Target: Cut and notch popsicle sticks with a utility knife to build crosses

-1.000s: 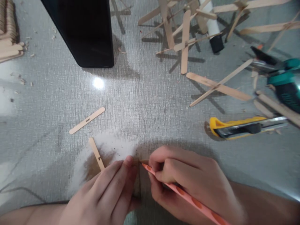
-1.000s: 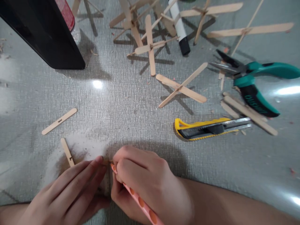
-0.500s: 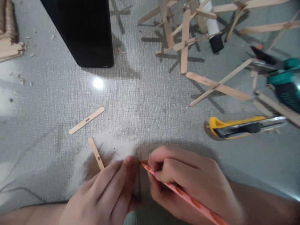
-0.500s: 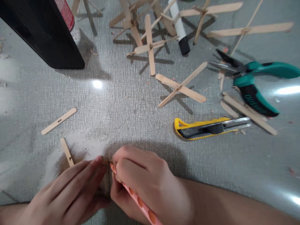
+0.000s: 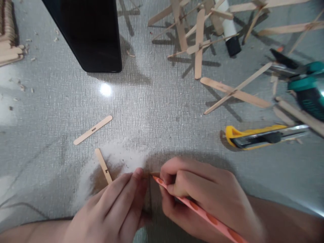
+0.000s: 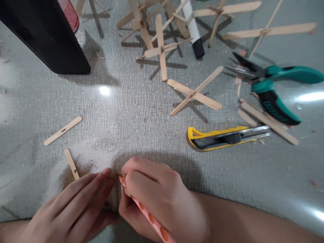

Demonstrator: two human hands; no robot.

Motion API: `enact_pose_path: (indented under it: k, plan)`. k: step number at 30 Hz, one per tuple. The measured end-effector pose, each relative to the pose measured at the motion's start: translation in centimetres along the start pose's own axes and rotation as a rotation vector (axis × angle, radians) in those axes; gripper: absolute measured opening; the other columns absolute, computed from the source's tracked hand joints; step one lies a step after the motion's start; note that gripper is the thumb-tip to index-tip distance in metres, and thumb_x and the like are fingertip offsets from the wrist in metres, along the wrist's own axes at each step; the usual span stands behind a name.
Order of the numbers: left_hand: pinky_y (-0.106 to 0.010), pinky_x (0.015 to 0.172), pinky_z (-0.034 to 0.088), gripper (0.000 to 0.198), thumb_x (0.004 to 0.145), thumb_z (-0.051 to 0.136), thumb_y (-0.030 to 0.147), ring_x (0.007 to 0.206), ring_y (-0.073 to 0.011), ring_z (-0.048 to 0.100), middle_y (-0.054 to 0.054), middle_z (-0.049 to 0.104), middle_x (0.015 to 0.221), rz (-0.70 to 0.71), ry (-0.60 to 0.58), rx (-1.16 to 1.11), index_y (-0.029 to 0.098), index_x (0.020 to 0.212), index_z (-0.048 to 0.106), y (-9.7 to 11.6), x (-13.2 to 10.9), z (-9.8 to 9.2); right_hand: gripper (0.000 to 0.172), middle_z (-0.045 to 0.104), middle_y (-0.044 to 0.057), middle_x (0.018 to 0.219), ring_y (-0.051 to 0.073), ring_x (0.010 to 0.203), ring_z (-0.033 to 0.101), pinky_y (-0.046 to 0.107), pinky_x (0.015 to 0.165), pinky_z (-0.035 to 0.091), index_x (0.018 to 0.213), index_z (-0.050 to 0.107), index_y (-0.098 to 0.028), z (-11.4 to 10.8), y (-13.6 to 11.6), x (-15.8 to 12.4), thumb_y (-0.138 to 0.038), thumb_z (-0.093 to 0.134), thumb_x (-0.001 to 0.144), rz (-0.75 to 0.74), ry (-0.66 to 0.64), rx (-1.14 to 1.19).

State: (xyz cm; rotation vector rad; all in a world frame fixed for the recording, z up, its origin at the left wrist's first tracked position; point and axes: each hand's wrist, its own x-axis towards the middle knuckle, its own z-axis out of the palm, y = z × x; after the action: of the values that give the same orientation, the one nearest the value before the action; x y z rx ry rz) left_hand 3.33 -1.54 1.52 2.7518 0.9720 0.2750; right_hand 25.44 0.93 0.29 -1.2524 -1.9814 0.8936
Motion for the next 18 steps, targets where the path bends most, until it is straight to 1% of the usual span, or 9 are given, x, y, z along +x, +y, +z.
enact_pose_path:
  k: [3, 12, 16, 18]
  plan:
    - [-0.034, 0.097, 0.050, 0.032, 0.106, 0.045, 0.024, 0.120, -0.0238, 0.064, -0.013, 0.069, 0.130, -0.012, -0.002, 0.002, 0.004, 0.121, 0.065, -0.04, 0.08, -0.16, 0.028, 0.061, -0.005, 0.071, 0.002, 0.057, 0.053, 0.012, 0.055, 0.046, 0.066, 0.045, -0.020, -0.07, -0.01, -0.01, -0.002, 0.058, 0.084, -0.005, -0.005, 0.016]
    - [-0.035, 0.099, 0.049, 0.034, 0.106, 0.047, 0.028, 0.120, -0.0252, 0.064, -0.012, 0.069, 0.130, -0.005, -0.001, -0.002, 0.004, 0.123, 0.065, -0.09, 0.07, -0.02, 0.028, 0.061, -0.005, 0.071, 0.003, 0.057, 0.053, 0.013, 0.054, 0.046, 0.067, 0.045, -0.020, 0.15, 0.16, -0.03, -0.002, 0.058, 0.085, -0.004, -0.012, 0.006]
    - [-0.035, 0.098, 0.050, 0.033, 0.106, 0.046, 0.025, 0.120, -0.0251, 0.065, -0.013, 0.069, 0.130, 0.009, -0.029, -0.006, 0.004, 0.122, 0.066, -0.14, -0.04, -0.16, 0.029, 0.060, -0.005, 0.070, 0.003, 0.056, 0.053, 0.013, 0.054, 0.045, 0.066, 0.044, -0.020, 0.03, 0.10, 0.16, -0.001, 0.057, 0.085, 0.004, -0.001, 0.002]
    - [-0.035, 0.098, 0.051, 0.034, 0.106, 0.046, 0.027, 0.120, -0.0255, 0.065, -0.013, 0.069, 0.130, 0.006, -0.006, -0.003, 0.004, 0.122, 0.065, -0.18, -0.07, -0.19, 0.029, 0.060, -0.005, 0.071, 0.003, 0.056, 0.052, 0.013, 0.054, 0.046, 0.066, 0.045, -0.020, -0.01, 0.06, 0.22, -0.001, 0.057, 0.085, -0.002, 0.006, 0.010]
